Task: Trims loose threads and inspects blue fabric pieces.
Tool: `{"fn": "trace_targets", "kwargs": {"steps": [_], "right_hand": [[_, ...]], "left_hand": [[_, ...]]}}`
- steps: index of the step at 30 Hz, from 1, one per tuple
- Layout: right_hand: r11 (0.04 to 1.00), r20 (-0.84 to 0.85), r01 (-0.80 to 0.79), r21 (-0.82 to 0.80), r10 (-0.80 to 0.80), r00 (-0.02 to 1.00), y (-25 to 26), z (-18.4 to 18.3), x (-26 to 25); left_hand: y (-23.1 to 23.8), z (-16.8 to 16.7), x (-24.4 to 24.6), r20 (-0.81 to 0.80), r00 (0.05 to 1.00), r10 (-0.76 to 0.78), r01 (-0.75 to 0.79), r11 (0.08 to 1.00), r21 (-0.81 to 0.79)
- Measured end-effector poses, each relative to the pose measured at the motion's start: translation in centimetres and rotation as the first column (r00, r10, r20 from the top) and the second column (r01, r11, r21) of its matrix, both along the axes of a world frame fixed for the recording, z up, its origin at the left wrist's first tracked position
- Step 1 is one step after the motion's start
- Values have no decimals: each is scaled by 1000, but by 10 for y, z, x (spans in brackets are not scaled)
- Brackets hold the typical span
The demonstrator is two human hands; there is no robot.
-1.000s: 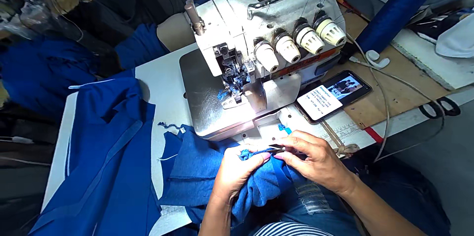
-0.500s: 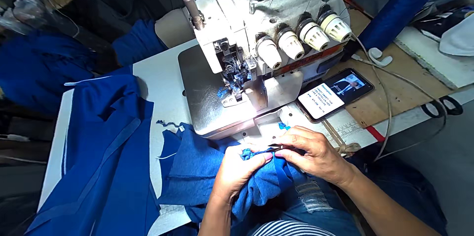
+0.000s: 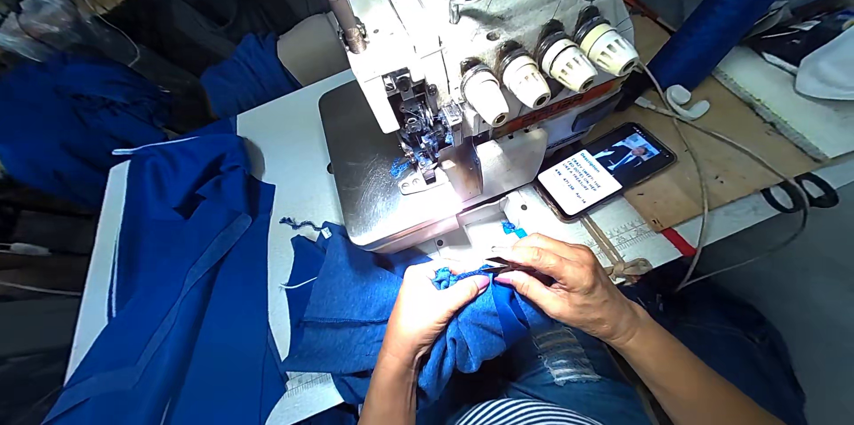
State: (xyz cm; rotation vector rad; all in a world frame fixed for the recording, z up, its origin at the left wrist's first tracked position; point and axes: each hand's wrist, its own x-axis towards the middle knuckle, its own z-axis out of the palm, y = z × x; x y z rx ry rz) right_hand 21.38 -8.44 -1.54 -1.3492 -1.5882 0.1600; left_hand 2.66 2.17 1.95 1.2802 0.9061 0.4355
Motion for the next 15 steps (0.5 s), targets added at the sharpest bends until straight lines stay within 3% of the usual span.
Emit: {"fn": "trace_targets", "kwargs": {"steps": [15], "right_hand": [[1000,21,-6,-16,6,1000,1,1,0]], "left_hand": [[0,1,0,-5,1000,-2,2,1000,4]]}}
